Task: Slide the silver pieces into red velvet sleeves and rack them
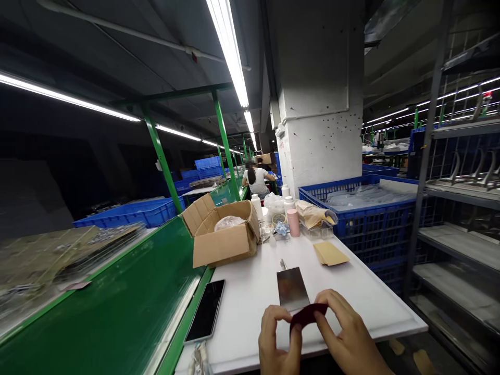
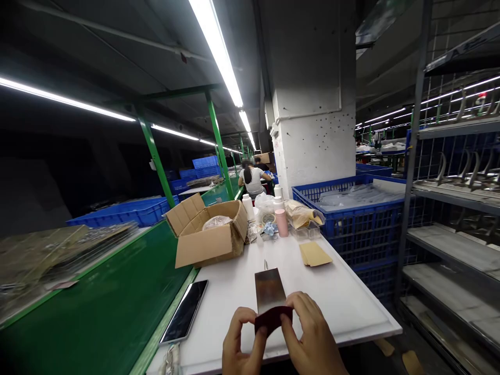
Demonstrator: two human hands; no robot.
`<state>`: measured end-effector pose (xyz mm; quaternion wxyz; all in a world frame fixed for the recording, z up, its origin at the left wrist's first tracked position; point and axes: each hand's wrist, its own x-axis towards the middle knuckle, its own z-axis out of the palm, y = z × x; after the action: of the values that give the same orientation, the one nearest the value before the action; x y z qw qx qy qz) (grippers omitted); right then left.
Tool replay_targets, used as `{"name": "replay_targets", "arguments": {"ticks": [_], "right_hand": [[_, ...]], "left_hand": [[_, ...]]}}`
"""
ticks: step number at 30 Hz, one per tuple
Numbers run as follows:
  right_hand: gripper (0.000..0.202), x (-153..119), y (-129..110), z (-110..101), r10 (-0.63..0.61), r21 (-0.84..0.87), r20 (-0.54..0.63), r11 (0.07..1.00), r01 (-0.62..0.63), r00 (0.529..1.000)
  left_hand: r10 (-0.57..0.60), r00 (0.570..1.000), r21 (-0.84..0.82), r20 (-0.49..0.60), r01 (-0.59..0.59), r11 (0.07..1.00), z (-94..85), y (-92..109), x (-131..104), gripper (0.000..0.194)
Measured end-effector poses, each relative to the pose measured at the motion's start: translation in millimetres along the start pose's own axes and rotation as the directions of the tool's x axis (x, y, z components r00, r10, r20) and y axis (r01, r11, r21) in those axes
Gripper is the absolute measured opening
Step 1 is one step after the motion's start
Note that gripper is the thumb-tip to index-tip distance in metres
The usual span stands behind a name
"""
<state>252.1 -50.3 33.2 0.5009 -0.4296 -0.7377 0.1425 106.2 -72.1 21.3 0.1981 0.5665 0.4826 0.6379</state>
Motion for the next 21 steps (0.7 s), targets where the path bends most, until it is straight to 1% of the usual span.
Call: {"name": "replay_targets", "arguments": {"ticks": [2,5,8,11,12,14,15,16,17,18,19,20,21], "right_hand": [[0.007,-2,-3,1,-0.017,0.012,-0.002,1.0,0.017,1.0],[0.01,-5,-3,-1,-0.037,-0.001,-0.033,0.999,0.037,0.999],[0.014,-9,1,-1,-0.051,-0.027,-0.097,0.998,0.048,0.994],[0.017,-13,6,2,-0.016,-0.028,-0.139,1.0,0.012,0.99],[0.023,-13,8,4,-0.006,-0.024,-0.153,1.0,0.002,0.988],[0.044,-13,10,5,0.007,-0.021,-0.199,1.0,-0.011,0.98],[0.054,-12,11,5,0.012,-0.015,-0.227,1.0,-0.015,0.974],[0.061,-11,11,5,0.022,0.0,-0.248,1.0,-0.023,0.969],[0.061,-10,11,3,0.039,0.025,-0.251,0.999,-0.034,0.967],[0.054,-9,10,2,0.061,0.064,-0.236,0.997,-0.047,0.97],[0.042,-8,9,0,0.086,0.114,-0.208,0.991,-0.063,0.974],[0.028,-8,9,-1,0.116,0.17,-0.174,0.982,-0.086,0.978],[0.018,-8,10,-1,0.147,0.224,-0.143,0.968,-0.113,0.979]], "left_hand": [[-0.032,0.999,0.017,-0.011,0.032,0.999,-1.3,0,0,0.022],[0.01,0.999,0.035,-0.043,-0.008,0.999,-2.0,2,1,0.02],[0.146,0.985,0.055,-0.087,-0.142,0.988,1.3,7,-1,0.015],[0.322,0.94,0.105,-0.113,-0.311,0.945,6.9,15,-4,0.011],[0.363,0.925,0.126,-0.114,-0.349,0.929,8.3,17,-5,0.011],[0.392,0.912,0.158,-0.121,-0.372,0.915,9.5,19,-7,0.012],[0.377,0.917,0.162,-0.128,-0.355,0.921,9.1,20,-7,0.012],[0.336,0.932,0.153,-0.134,-0.315,0.937,8.1,20,-7,0.012],[0.267,0.954,0.131,-0.135,-0.25,0.959,6.5,19,-7,0.013],[0.174,0.977,0.099,-0.125,-0.162,0.982,4.5,19,-7,0.015],[0.066,0.993,0.061,-0.094,-0.061,0.996,2.2,17,-7,0.017],[-0.039,0.998,0.024,-0.047,0.041,0.999,0.0,16,-6,0.021],[-0.132,0.991,-0.005,0.007,0.132,0.991,-2.1,13,-5,0.024]]}}
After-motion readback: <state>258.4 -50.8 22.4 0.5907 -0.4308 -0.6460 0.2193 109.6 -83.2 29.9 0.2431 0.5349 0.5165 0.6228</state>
